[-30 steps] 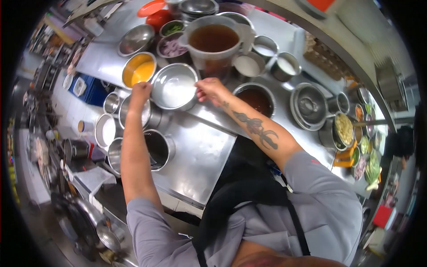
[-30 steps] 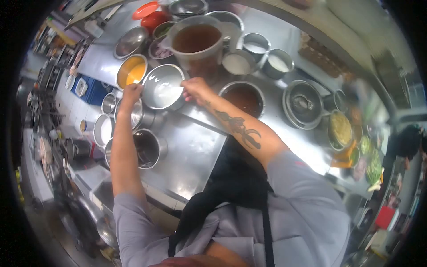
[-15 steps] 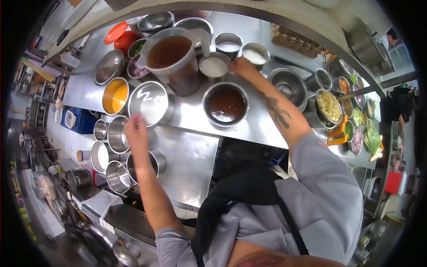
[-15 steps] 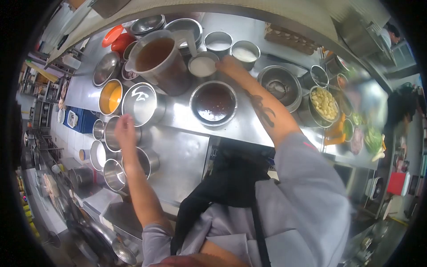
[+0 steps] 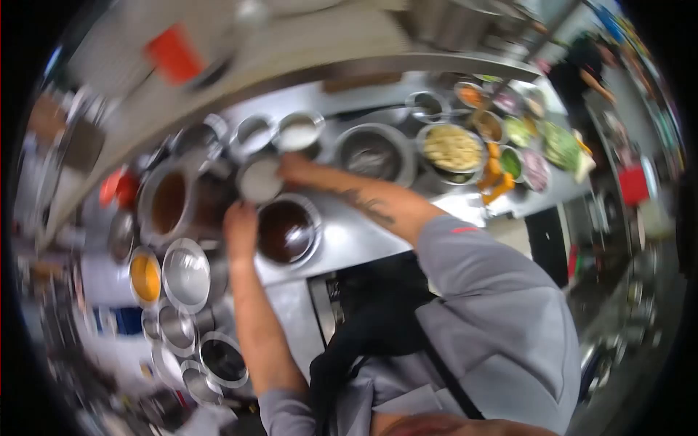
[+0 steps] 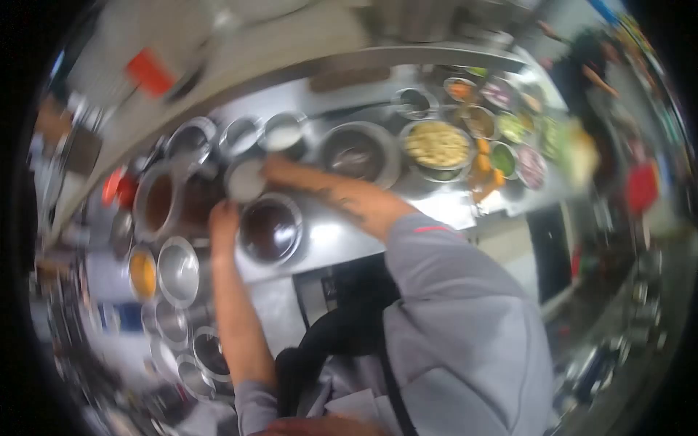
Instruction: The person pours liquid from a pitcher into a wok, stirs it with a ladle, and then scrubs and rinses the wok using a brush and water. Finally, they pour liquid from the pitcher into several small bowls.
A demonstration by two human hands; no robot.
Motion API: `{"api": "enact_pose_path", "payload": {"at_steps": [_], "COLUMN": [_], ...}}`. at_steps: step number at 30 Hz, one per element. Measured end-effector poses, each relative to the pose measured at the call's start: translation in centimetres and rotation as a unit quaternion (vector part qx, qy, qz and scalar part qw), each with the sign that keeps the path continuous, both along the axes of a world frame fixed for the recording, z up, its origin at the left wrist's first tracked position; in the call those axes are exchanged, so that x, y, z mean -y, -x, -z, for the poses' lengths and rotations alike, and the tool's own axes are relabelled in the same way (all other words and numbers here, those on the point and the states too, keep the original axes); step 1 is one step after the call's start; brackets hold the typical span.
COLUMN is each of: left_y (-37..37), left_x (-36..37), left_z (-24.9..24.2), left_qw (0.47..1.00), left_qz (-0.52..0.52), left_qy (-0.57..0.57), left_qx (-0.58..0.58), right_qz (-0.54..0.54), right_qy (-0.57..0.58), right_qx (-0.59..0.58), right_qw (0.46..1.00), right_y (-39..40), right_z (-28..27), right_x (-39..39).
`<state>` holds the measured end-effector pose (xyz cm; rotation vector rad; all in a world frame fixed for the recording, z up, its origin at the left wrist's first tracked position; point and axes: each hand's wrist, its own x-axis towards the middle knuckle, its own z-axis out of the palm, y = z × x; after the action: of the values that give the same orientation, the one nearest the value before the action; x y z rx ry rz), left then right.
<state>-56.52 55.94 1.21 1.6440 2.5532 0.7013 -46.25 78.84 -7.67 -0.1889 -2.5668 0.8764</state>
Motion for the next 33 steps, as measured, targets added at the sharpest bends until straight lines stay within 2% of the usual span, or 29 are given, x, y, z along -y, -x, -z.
{"api": "enact_pose_path", "payload": {"at_steps": [1,3,6,10,13,16,19,22,23,25,27,29,31,33], "left_y": [0.6,0.9,3.3,5.9,2.2,2.6,1.6,0.4,-0.5,-1.2,-1.8,-2.4,-3.2,-4.3], "left_x": [-1.2,-3.0,-4.3,-5.5,-5.8,-5.5,-4.2,-2.9,-2.8,-2.0,-1.7,-0.4,1.2,3.7], "left_z": [0.4,0.0,2.6,4.6,-0.7,-0.5,-2.7,-3.8,-4.8,-6.0,-7.5,-9.1,-10.8,-12.6], "left_qw": [0.999,0.988,0.992,0.96,0.9,0.895,0.865,0.842,0.833,0.821,0.817,0.825,0.832,0.843], "left_qz": [-0.017,-0.091,-0.096,-0.142,-0.233,-0.203,-0.186,-0.14,-0.152,-0.126,-0.16,-0.157,-0.177,-0.197], "left_qy": [-0.006,-0.01,0.007,-0.029,-0.032,-0.072,-0.112,-0.146,-0.159,-0.193,-0.191,-0.196,-0.19,-0.18], "left_qx": [0.048,0.122,0.081,0.24,0.368,0.39,0.453,0.5,0.507,0.523,0.521,0.507,0.491,0.468], "right_qz": [0.115,0.137,0.128,0.106,0.104,0.108,0.022,-0.036,-0.06,-0.043,0.016,0.097,0.171,0.181], "right_qy": [0.235,0.352,0.354,0.336,0.349,0.371,0.425,0.45,0.452,0.362,0.364,0.214,-0.028,-0.08], "right_qx": [0.102,0.068,0.102,0.088,0.099,0.102,0.08,0.073,0.059,0.159,0.177,0.162,0.092,0.09], "right_qw": [0.96,0.923,0.921,0.932,0.926,0.917,0.902,0.889,0.888,0.917,0.914,0.958,0.98,0.976], "right_y": [-0.6,-2.2,-2.3,-4.0,-4.1,-5.3,-6.0,-5.3,-5.0,-5.1,-6.2,-6.2,-6.5,-4.3], "right_z": [-2.9,-5.6,-6.3,-9.8,-10.9,-13.5,-14.6,-12.7,-12.2,-15.7,-19.0,-19.2,-16.2,-10.2], "right_x": [1.2,1.7,1.1,1.3,1.5,2.6,1.8,0.0,-0.5,-0.9,-2.0,-4.7,-7.0,-11.8]}}
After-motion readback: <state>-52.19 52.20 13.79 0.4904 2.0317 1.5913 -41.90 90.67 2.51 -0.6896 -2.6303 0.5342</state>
